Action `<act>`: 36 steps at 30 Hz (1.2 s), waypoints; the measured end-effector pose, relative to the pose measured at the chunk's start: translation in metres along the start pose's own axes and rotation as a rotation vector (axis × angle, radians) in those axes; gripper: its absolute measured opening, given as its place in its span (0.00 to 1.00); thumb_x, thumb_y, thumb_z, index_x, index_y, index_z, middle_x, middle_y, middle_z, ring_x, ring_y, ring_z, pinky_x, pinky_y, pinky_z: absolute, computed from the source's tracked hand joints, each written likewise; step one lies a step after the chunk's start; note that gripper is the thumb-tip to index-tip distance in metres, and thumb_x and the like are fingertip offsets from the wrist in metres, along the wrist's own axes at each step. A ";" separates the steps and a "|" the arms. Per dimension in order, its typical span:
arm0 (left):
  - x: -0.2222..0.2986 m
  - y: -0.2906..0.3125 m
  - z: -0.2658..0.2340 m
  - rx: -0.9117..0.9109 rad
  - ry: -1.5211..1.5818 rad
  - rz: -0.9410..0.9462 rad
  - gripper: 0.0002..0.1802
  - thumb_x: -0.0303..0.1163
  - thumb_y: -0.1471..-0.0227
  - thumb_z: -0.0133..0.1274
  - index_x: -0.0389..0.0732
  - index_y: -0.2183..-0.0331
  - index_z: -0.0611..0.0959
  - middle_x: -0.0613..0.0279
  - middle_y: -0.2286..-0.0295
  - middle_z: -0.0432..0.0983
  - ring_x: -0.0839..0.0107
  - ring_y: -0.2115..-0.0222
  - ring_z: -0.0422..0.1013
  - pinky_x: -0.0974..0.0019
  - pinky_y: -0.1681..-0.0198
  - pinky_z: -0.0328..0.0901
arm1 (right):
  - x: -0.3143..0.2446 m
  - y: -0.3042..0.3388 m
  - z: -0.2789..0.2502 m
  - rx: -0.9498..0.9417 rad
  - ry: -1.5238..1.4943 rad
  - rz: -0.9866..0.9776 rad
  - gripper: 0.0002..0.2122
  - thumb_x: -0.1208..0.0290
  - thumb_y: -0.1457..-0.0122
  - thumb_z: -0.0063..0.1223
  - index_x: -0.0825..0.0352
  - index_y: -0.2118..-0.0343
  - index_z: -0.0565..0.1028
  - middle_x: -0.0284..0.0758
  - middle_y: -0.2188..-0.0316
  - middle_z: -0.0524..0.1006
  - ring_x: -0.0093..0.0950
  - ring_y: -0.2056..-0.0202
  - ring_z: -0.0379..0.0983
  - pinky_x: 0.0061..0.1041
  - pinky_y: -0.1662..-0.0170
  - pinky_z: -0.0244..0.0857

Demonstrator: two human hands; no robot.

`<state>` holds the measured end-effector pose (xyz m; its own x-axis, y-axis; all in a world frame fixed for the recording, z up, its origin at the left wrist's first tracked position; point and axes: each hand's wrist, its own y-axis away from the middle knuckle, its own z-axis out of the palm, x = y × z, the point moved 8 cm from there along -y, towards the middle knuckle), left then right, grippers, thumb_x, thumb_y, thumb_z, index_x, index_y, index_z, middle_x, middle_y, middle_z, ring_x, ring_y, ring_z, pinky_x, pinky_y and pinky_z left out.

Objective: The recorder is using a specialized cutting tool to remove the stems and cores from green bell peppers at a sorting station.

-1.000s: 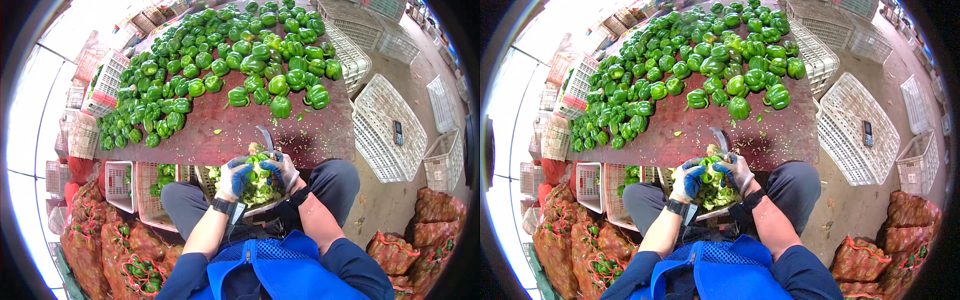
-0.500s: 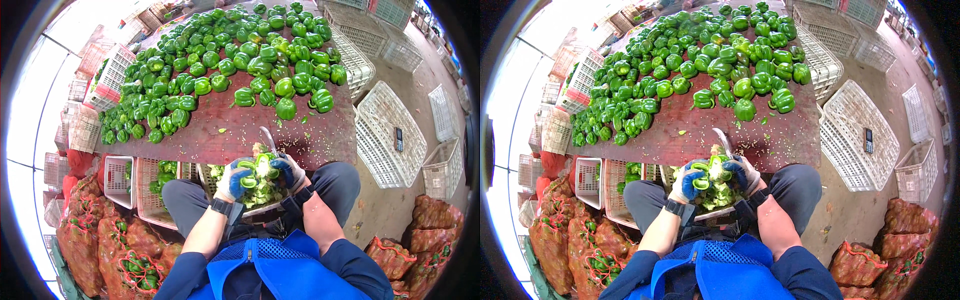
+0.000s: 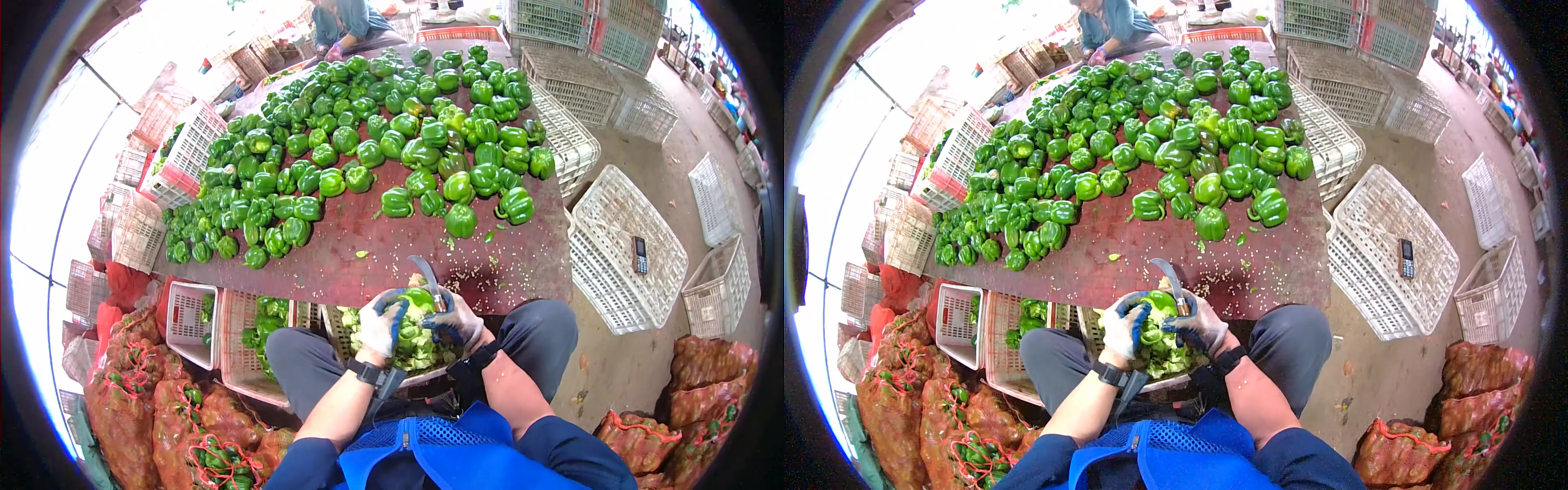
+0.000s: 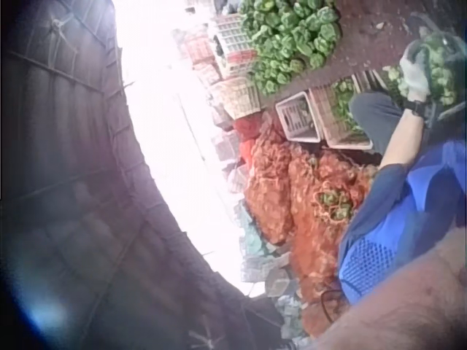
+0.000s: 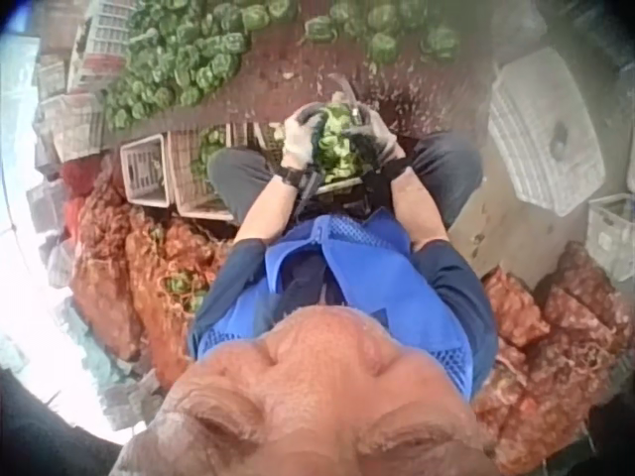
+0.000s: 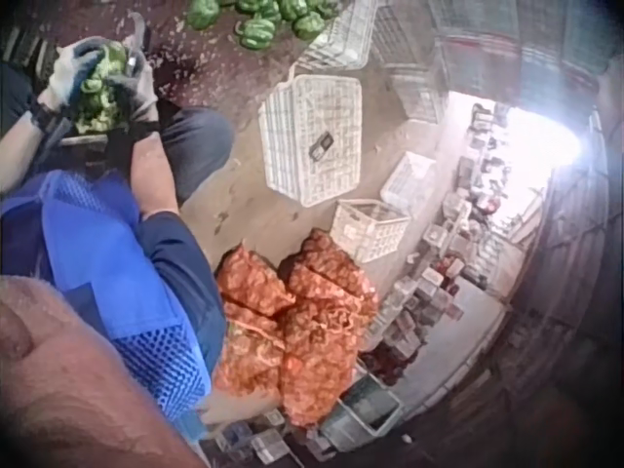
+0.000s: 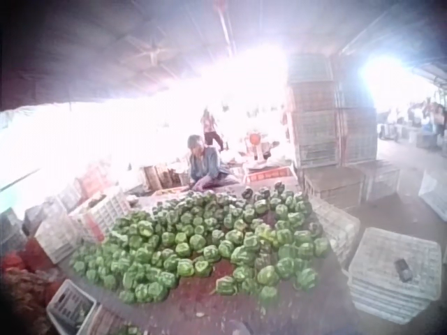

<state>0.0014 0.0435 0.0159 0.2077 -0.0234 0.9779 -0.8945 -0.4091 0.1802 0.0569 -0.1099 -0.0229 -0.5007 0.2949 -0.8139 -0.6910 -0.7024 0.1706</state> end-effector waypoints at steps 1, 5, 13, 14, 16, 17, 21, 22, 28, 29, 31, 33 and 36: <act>-0.005 0.001 0.004 -0.003 0.002 0.007 0.15 0.22 0.49 0.57 0.30 0.57 0.82 0.58 0.63 0.81 0.73 0.64 0.75 0.69 0.57 0.70 | -0.002 -0.001 -0.001 0.037 0.033 -0.072 0.29 0.78 0.54 0.70 0.69 0.46 0.72 0.30 0.56 0.77 0.21 0.56 0.74 0.24 0.53 0.71; -0.004 0.008 0.011 -0.015 -0.039 0.144 0.17 0.24 0.50 0.60 0.30 0.57 0.81 0.57 0.63 0.81 0.72 0.62 0.75 0.68 0.55 0.69 | 0.002 0.003 -0.009 0.133 -0.182 0.026 0.22 0.79 0.51 0.67 0.71 0.52 0.74 0.34 0.63 0.80 0.23 0.63 0.77 0.25 0.58 0.73; 0.011 0.007 0.037 -0.532 -0.112 -0.025 0.23 0.28 0.46 0.59 0.32 0.49 0.78 0.58 0.59 0.80 0.77 0.63 0.73 0.71 0.57 0.70 | -0.002 -0.001 -0.010 0.081 0.277 -0.126 0.29 0.80 0.55 0.69 0.69 0.47 0.71 0.32 0.56 0.78 0.22 0.54 0.74 0.26 0.46 0.67; 0.006 0.007 0.036 -0.532 -0.112 -0.027 0.23 0.28 0.46 0.59 0.32 0.49 0.78 0.58 0.59 0.80 0.77 0.63 0.73 0.71 0.57 0.70 | 0.003 -0.001 -0.011 0.081 0.276 -0.124 0.29 0.80 0.55 0.69 0.69 0.47 0.71 0.32 0.56 0.78 0.22 0.54 0.74 0.26 0.46 0.67; -0.006 0.008 0.030 -0.450 0.134 -0.181 0.19 0.29 0.42 0.56 0.32 0.50 0.78 0.58 0.61 0.80 0.74 0.67 0.75 0.69 0.62 0.72 | -0.004 0.002 0.001 0.049 0.057 -0.155 0.31 0.81 0.56 0.69 0.70 0.45 0.70 0.32 0.55 0.77 0.22 0.54 0.73 0.25 0.46 0.67; -0.008 0.011 0.031 -0.449 0.136 -0.186 0.19 0.29 0.42 0.56 0.32 0.50 0.78 0.58 0.61 0.80 0.74 0.67 0.75 0.69 0.62 0.72 | -0.005 0.003 0.000 0.050 0.056 -0.151 0.31 0.81 0.56 0.69 0.70 0.45 0.70 0.32 0.55 0.77 0.22 0.54 0.73 0.25 0.46 0.67; -0.013 0.020 0.039 -0.378 0.494 -0.420 0.13 0.30 0.39 0.51 0.35 0.53 0.79 0.59 0.66 0.79 0.68 0.71 0.78 0.66 0.68 0.75 | -0.001 0.002 -0.010 0.118 0.051 -0.087 0.27 0.83 0.56 0.69 0.70 0.49 0.73 0.32 0.57 0.78 0.21 0.57 0.74 0.25 0.48 0.69; -0.019 0.020 0.040 -0.363 0.574 -0.443 0.13 0.30 0.39 0.51 0.35 0.53 0.79 0.59 0.66 0.79 0.68 0.70 0.78 0.66 0.68 0.75 | -0.002 0.003 -0.009 0.123 -0.004 -0.074 0.26 0.83 0.56 0.69 0.70 0.51 0.73 0.32 0.59 0.78 0.21 0.59 0.75 0.25 0.51 0.70; -0.040 0.017 0.045 -0.150 0.662 -0.388 0.13 0.29 0.38 0.51 0.36 0.54 0.79 0.62 0.63 0.79 0.73 0.68 0.77 0.70 0.65 0.72 | -0.007 0.004 -0.013 0.298 0.102 -0.166 0.24 0.83 0.58 0.70 0.68 0.55 0.74 0.29 0.67 0.77 0.18 0.67 0.73 0.21 0.61 0.71; -0.031 0.019 0.042 -0.101 0.527 -0.264 0.12 0.26 0.40 0.52 0.35 0.55 0.80 0.62 0.63 0.80 0.73 0.67 0.77 0.70 0.64 0.73 | -0.001 0.004 -0.014 0.293 0.105 -0.153 0.24 0.83 0.58 0.70 0.68 0.55 0.74 0.29 0.67 0.77 0.18 0.67 0.73 0.21 0.61 0.71; -0.034 0.017 0.035 -0.041 0.422 -0.188 0.11 0.24 0.42 0.54 0.34 0.56 0.81 0.61 0.64 0.81 0.73 0.67 0.77 0.70 0.63 0.73 | -0.006 0.002 -0.007 0.341 0.237 -0.212 0.23 0.81 0.58 0.71 0.67 0.57 0.74 0.28 0.68 0.77 0.18 0.68 0.73 0.21 0.62 0.71; -0.040 0.017 0.034 0.060 0.520 -0.253 0.12 0.23 0.45 0.58 0.33 0.57 0.82 0.62 0.66 0.82 0.74 0.68 0.77 0.71 0.63 0.72 | -0.014 0.007 -0.003 0.403 0.491 -0.258 0.23 0.76 0.58 0.72 0.68 0.57 0.75 0.31 0.69 0.79 0.22 0.68 0.75 0.24 0.61 0.71; -0.068 0.005 0.029 0.110 0.427 -0.174 0.12 0.22 0.46 0.58 0.34 0.57 0.82 0.64 0.65 0.81 0.78 0.68 0.74 0.71 0.62 0.71 | -0.015 0.010 -0.007 0.483 0.686 -0.335 0.24 0.64 0.57 0.72 0.70 0.58 0.75 0.37 0.69 0.81 0.27 0.67 0.77 0.27 0.61 0.72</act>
<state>-0.0056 0.0172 -0.0526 0.1489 0.4218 0.8944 -0.8085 -0.4688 0.3557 0.0614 -0.1257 -0.0134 0.0801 -0.1250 -0.9889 -0.9658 -0.2550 -0.0460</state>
